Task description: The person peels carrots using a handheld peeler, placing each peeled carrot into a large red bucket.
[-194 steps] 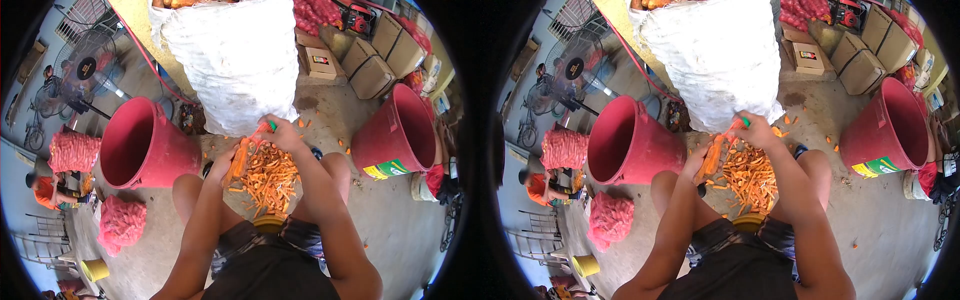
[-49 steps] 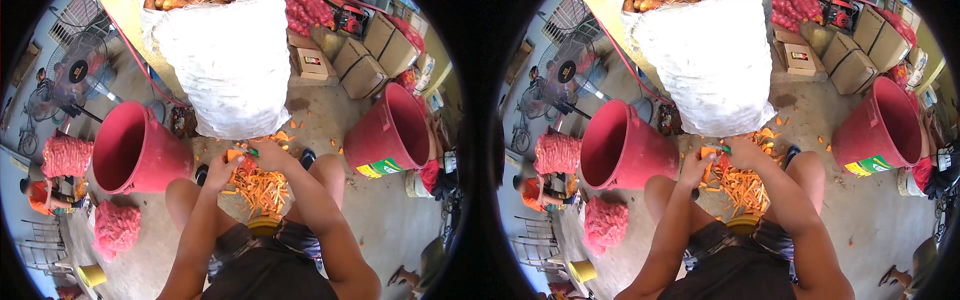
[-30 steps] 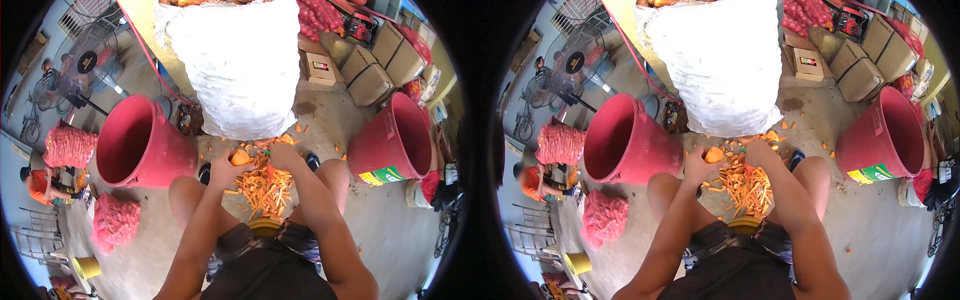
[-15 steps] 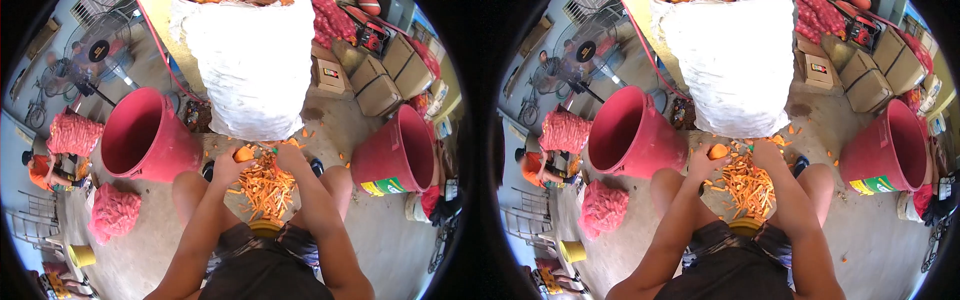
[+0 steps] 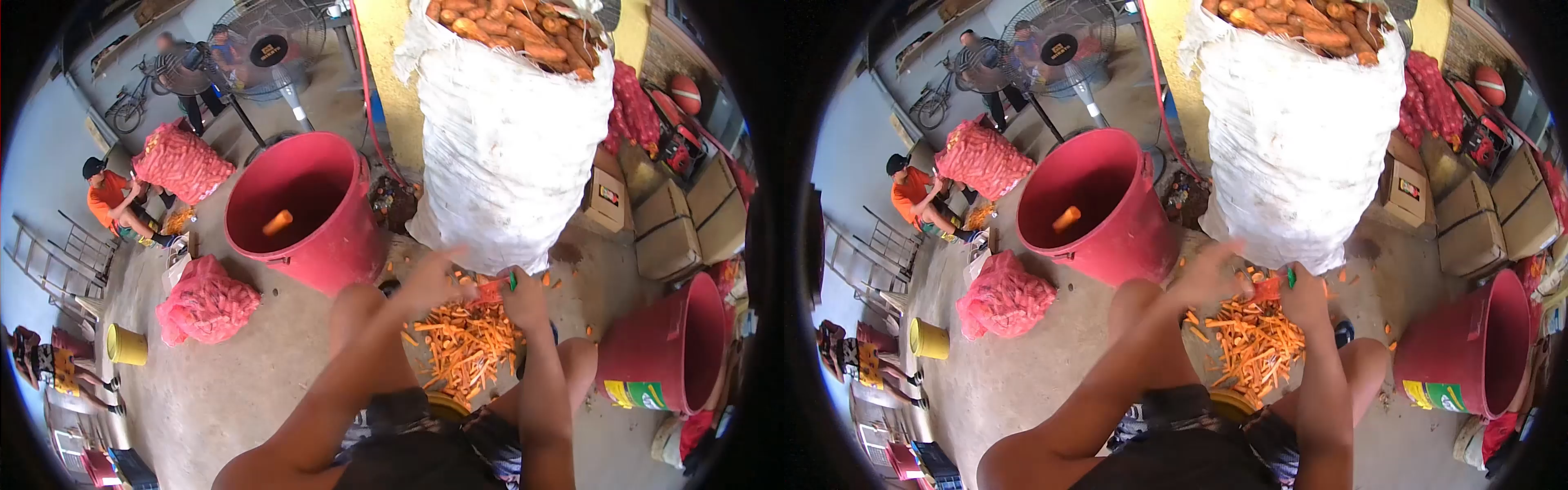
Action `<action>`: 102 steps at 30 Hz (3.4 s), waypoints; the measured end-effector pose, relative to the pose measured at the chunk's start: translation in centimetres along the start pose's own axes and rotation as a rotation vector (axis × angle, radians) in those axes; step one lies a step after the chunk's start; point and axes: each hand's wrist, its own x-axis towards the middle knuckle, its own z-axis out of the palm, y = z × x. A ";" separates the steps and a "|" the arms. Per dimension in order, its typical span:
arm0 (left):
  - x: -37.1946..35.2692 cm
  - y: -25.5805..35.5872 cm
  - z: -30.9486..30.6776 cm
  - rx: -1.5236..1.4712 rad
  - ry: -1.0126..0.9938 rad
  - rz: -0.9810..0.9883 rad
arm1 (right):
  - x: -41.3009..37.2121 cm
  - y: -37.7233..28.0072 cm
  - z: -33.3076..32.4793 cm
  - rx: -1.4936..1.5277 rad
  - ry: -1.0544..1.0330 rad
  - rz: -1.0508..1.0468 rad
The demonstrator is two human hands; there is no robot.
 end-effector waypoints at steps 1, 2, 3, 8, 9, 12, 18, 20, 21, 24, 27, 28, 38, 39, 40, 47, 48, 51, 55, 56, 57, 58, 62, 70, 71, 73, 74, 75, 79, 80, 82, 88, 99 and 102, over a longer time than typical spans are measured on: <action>-1.1 0.4 2.8 0.090 -0.025 0.089 | 0.2 -0.7 0.2 0.045 0.055 0.020; -1.4 0.4 4.5 0.185 -0.046 0.176 | 0.5 0.8 1.7 0.097 0.122 -0.124; -1.0 0.7 4.7 0.197 -0.023 0.180 | 0.6 0.1 1.5 0.095 0.124 -0.150; 0.8 -0.9 4.4 -0.536 -0.044 -0.538 | -0.6 -1.5 -0.5 0.487 0.033 0.055; 1.1 -2.8 4.6 -0.898 0.058 -0.524 | -0.6 -1.8 -1.1 0.514 0.031 0.053; 1.8 -1.8 2.3 -1.381 0.359 -0.672 | -1.3 -0.3 0.1 0.460 -0.027 0.028; 1.7 -1.4 3.2 -1.588 0.396 -0.481 | -1.7 -2.4 3.1 0.688 -0.164 -0.042; 1.8 -1.3 3.7 -1.581 0.383 -0.483 | -1.5 -3.1 3.1 0.722 -0.282 0.080; 1.7 -1.3 3.9 -1.572 0.380 -0.483 | -1.2 -2.6 4.0 0.723 -0.277 0.085; 1.8 -0.4 4.3 -1.595 0.430 -0.489 | -0.5 -1.5 6.5 0.956 -0.182 -0.033; 2.0 0.1 4.6 -1.596 0.459 -0.507 | 0.0 -1.7 6.9 1.005 -0.128 0.050; 2.1 0.2 4.8 -1.596 0.455 -0.511 | -0.1 -2.0 6.7 0.970 -0.096 0.056; 2.8 -0.7 6.1 -1.669 0.645 -0.719 | 1.2 -1.0 8.8 0.799 0.149 -0.053; 2.9 -0.6 6.1 -1.666 0.636 -0.751 | 1.2 -1.0 8.8 0.798 0.149 -0.051; 3.0 -0.5 6.2 -1.666 0.636 -0.753 | 1.3 -0.9 8.8 0.783 0.156 -0.040; 3.2 -1.2 7.1 -1.695 0.616 -0.712 | 0.4 -2.1 8.0 0.551 0.218 -0.223; 3.2 -0.9 7.0 -1.700 0.600 -0.772 | 0.5 -2.1 7.8 0.552 0.220 -0.219; 2.9 0.0 6.9 -1.637 0.573 -0.747 | 0.8 -1.7 7.3 0.649 0.252 -0.145; 3.1 -1.2 7.7 -1.685 0.555 -0.720 | 0.2 -1.9 7.4 0.593 0.204 -0.193; 3.1 -1.6 7.8 -1.672 0.561 -0.729 | 0.0 -2.0 7.5 0.579 0.173 -0.224; 3.1 -1.6 7.8 -1.660 0.568 -0.739 | 0.3 -1.8 7.3 0.578 0.174 -0.223; 2.9 -1.7 7.7 -1.660 0.567 -0.739 | 0.9 -1.4 7.0 0.565 0.222 -0.176; 2.9 -0.9 7.2 -1.649 0.543 -0.815 | 0.0 -1.7 7.5 0.530 0.174 -0.202; 3.1 -0.3 7.5 -1.646 0.632 -0.777 | -0.3 -2.0 7.7 0.467 0.194 -0.256; 3.2 -0.3 7.4 -1.657 0.640 -0.797 | 0.0 -1.7 7.7 0.465 0.196 -0.255; 3.1 -0.2 7.3 -1.666 0.650 -0.819 | 1.0 -0.8 7.6 0.521 0.259 -0.143; 2.8 -0.1 7.2 -1.639 0.623 -0.814 | 1.6 -0.4 7.5 0.570 0.260 -0.086; 2.7 0.0 7.1 -1.613 0.596 -0.809 | 1.1 -0.8 7.5 0.571 0.259 -0.086; 3.1 -0.5 7.4 -1.659 0.643 -0.881 | 0.3 -1.7 7.0 0.521 0.209 -0.176; 2.9 -0.3 7.3 -1.659 0.616 -0.832 | 0.6 -1.4 7.0 0.525 0.245 -0.129; 2.8 0.3 7.0 -1.656 0.592 -0.783 | 1.0 -0.9 7.4 0.508 0.245 -0.151; 3.1 -0.6 7.6 -1.660 0.670 -0.810 | 1.0 -0.8 7.1 0.522 0.250 -0.175; 3.2 -0.7 7.8 -1.620 0.667 -0.918 | -0.1 -1.6 7.7 0.468 0.192 -0.269; 2.5 -0.4 7.1 -1.649 0.539 -0.822 | 1.2 -0.7 7.2 0.544 0.281 -0.104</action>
